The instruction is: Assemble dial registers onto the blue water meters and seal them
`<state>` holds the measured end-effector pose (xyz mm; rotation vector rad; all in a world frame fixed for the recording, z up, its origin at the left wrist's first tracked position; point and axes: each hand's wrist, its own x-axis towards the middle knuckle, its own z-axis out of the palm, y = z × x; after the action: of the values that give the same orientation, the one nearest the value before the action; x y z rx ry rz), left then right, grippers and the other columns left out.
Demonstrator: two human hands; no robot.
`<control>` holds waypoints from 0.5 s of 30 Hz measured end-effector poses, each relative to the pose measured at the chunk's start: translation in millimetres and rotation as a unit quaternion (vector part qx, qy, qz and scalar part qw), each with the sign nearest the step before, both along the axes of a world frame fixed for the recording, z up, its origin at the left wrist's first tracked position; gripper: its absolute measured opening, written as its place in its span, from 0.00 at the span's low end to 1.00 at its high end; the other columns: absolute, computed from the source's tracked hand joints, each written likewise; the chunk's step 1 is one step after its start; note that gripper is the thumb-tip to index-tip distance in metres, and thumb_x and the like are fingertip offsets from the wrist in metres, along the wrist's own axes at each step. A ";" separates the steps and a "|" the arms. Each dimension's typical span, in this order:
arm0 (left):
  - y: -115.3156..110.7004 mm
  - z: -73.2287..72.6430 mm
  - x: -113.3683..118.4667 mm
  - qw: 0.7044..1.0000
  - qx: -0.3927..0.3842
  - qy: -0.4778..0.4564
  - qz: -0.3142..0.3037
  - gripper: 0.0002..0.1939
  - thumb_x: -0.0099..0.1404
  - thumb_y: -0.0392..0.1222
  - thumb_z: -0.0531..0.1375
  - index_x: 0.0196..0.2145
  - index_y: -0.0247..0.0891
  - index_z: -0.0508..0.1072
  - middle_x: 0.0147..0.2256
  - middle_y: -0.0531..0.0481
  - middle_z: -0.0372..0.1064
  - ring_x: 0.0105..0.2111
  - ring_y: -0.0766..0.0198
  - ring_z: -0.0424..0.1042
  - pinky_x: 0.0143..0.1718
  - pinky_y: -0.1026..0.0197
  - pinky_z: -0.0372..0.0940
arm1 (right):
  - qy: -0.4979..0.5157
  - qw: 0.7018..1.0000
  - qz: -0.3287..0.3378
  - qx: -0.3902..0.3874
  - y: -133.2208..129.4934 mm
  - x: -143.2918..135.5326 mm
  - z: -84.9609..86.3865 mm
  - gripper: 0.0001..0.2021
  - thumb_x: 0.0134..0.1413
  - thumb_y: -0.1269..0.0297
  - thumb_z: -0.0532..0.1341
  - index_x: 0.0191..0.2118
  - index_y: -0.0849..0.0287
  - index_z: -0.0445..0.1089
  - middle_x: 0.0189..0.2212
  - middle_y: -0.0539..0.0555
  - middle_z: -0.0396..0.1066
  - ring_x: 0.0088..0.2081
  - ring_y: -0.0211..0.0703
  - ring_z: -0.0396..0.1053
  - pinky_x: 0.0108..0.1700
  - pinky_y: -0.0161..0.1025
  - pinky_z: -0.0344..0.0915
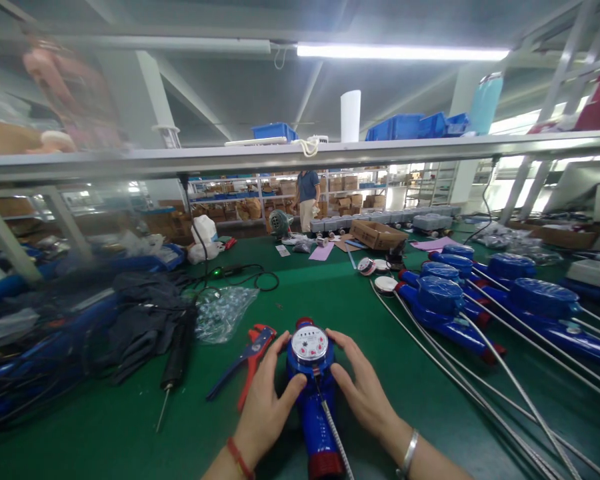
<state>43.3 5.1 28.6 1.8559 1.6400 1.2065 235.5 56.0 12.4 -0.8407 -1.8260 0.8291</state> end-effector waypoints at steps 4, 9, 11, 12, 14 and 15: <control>0.3 -0.9 6.0 0.999 0.009 -0.034 0.002 0.28 0.66 0.51 0.55 0.60 0.40 0.54 0.60 0.41 0.56 0.60 0.53 0.55 0.60 0.45 0.52 | 0.045 0.997 0.031 -0.061 1.8 1.3 0.1 0.24 0.61 0.54 0.55 0.61 0.55 0.56 0.59 0.59 0.60 0.58 0.50 0.59 0.60 0.52 0.57; 0.0 -0.2 24.1 0.998 0.043 -0.016 0.041 0.27 0.65 0.51 0.57 0.57 0.38 0.56 0.55 0.40 0.59 0.56 0.52 0.61 0.57 0.45 0.57 | 0.101 0.986 0.099 -0.088 7.8 2.9 3.5 0.25 0.61 0.54 0.55 0.61 0.54 0.56 0.60 0.58 0.59 0.59 0.50 0.59 0.61 0.52 0.57; -0.1 -1.0 29.0 0.996 0.056 -0.004 0.069 0.26 0.64 0.51 0.57 0.55 0.37 0.57 0.53 0.39 0.60 0.55 0.51 0.61 0.56 0.44 0.58 | 0.121 0.980 0.118 -0.104 11.0 3.7 6.1 0.25 0.61 0.53 0.55 0.61 0.54 0.56 0.60 0.58 0.59 0.59 0.49 0.59 0.61 0.52 0.56; -0.4 -1.0 29.9 0.995 0.060 0.002 0.077 0.26 0.64 0.52 0.58 0.54 0.36 0.57 0.53 0.39 0.60 0.54 0.51 0.62 0.56 0.43 0.58 | 0.129 0.977 0.126 -0.109 11.9 4.3 8.1 0.25 0.61 0.53 0.55 0.61 0.54 0.57 0.60 0.57 0.59 0.59 0.49 0.60 0.61 0.52 0.56; -1.6 1.5 28.0 0.995 0.063 0.020 0.081 0.27 0.63 0.52 0.58 0.54 0.36 0.57 0.52 0.39 0.61 0.54 0.51 0.62 0.55 0.43 0.59 | 0.135 0.975 0.128 -0.119 9.6 6.8 13.0 0.24 0.61 0.53 0.55 0.60 0.55 0.58 0.59 0.58 0.61 0.59 0.49 0.60 0.62 0.52 0.55; -2.7 4.9 25.4 0.994 0.070 0.032 0.079 0.28 0.63 0.52 0.58 0.55 0.36 0.56 0.52 0.38 0.60 0.54 0.51 0.62 0.55 0.43 0.59 | 0.135 0.975 0.118 -0.128 5.5 8.7 15.3 0.24 0.61 0.53 0.55 0.60 0.56 0.59 0.59 0.58 0.61 0.59 0.49 0.60 0.62 0.53 0.55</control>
<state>68.6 2.5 33.4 1.8950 1.8086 1.3713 244.2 61.5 27.8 -0.6378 -1.6158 1.2875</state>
